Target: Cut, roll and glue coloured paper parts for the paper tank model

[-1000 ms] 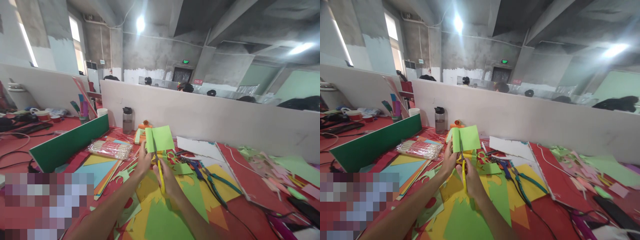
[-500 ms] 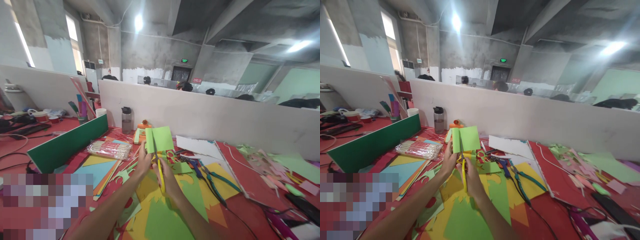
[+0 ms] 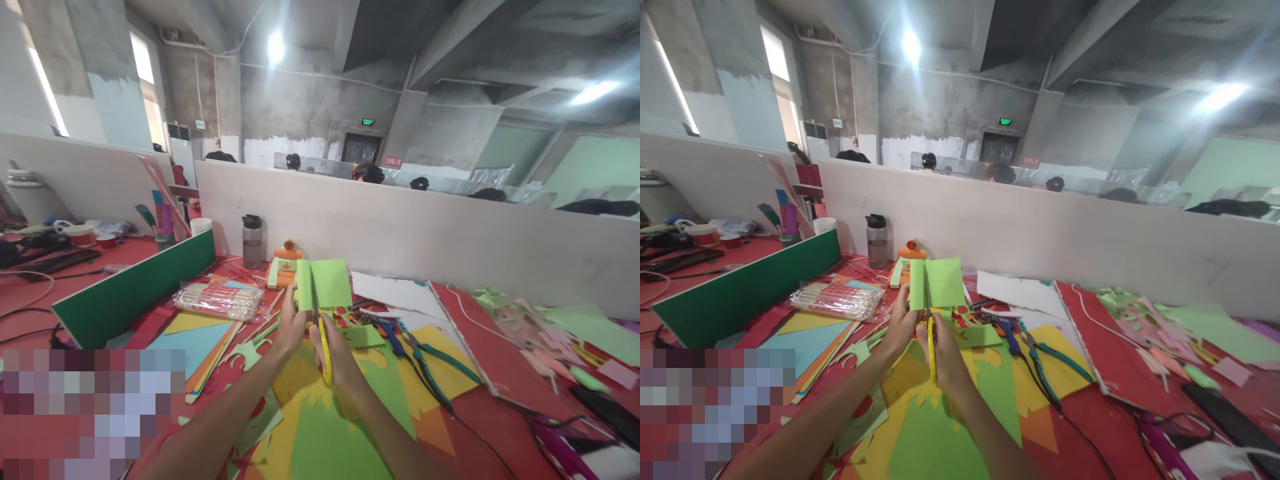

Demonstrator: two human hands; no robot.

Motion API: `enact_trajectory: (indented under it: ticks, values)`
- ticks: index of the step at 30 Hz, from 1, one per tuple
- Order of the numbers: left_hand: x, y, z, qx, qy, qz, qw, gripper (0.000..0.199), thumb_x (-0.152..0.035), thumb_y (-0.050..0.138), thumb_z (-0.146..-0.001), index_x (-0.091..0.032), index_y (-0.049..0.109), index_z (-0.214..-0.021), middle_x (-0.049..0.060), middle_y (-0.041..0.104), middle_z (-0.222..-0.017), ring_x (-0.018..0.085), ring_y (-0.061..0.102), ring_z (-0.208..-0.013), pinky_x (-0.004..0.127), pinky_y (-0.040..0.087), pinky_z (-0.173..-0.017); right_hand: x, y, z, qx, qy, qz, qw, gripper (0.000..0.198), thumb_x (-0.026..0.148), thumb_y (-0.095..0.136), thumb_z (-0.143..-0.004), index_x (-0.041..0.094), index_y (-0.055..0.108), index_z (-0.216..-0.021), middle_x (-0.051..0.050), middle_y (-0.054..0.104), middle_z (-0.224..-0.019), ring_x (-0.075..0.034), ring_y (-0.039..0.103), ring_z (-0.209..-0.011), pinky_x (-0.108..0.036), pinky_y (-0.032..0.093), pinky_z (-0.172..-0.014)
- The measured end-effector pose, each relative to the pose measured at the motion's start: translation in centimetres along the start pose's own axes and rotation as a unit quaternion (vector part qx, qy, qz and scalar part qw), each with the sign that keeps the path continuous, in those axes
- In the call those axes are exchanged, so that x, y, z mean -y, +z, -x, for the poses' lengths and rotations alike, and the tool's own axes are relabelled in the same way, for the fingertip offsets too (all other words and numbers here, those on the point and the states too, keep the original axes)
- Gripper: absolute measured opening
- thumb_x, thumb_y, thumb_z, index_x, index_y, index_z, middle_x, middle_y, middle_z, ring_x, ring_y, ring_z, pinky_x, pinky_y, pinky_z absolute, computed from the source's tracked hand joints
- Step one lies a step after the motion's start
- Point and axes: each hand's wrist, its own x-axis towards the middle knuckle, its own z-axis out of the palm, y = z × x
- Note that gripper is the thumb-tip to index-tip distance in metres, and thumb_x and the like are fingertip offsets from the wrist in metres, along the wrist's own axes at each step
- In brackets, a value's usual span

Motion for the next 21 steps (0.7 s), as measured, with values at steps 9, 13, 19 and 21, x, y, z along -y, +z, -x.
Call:
enact_trajectory:
  ticks: [9,13,19,21]
  values:
    - [0.38,-0.1,0.04,0.017,0.003,0.013,1.0,0.031,-0.012,0.05,-0.075,-0.021,0.049,-0.105,-0.005,0.053,-0.075,0.01,0.05,-0.06,0.019,0.041,-0.055,0.28,-0.06,-0.14,0.008,0.02,-0.033,0.999,0.032,0.052,0.053,-0.095,0.023,0.053,-0.109,0.008,0.043,-0.057,-0.011,0.042,-0.042,-0.022,0.036,-0.043]
    - [0.36,-0.1,0.03,0.007,0.007,-0.001,1.0,0.034,-0.011,0.048,-0.073,-0.02,0.05,-0.105,-0.004,0.054,-0.077,0.01,0.049,-0.061,0.02,0.041,-0.056,0.44,-0.1,-0.17,0.006,0.014,-0.029,0.999,0.031,0.051,0.054,-0.095,0.022,0.053,-0.106,0.009,0.044,-0.056,-0.01,0.042,-0.041,-0.022,0.036,-0.042]
    - [0.16,0.01,0.16,0.014,-0.002,-0.001,1.0,0.034,-0.011,0.049,-0.073,-0.021,0.049,-0.106,-0.005,0.054,-0.077,0.01,0.051,-0.061,0.019,0.041,-0.054,0.2,0.06,-0.25,0.016,0.019,-0.033,0.999,0.034,0.053,0.052,-0.096,0.022,0.052,-0.108,0.009,0.042,-0.051,-0.011,0.042,-0.041,-0.022,0.035,-0.043]
    - [0.18,0.05,0.25,0.014,-0.003,-0.011,1.0,0.032,-0.012,0.05,-0.074,-0.021,0.05,-0.105,-0.005,0.053,-0.076,0.01,0.051,-0.062,0.019,0.041,-0.055,0.22,0.03,-0.19,0.019,0.017,-0.03,0.999,0.034,0.054,0.051,-0.096,0.022,0.051,-0.109,0.009,0.043,-0.051,-0.011,0.041,-0.041,-0.023,0.036,-0.043]
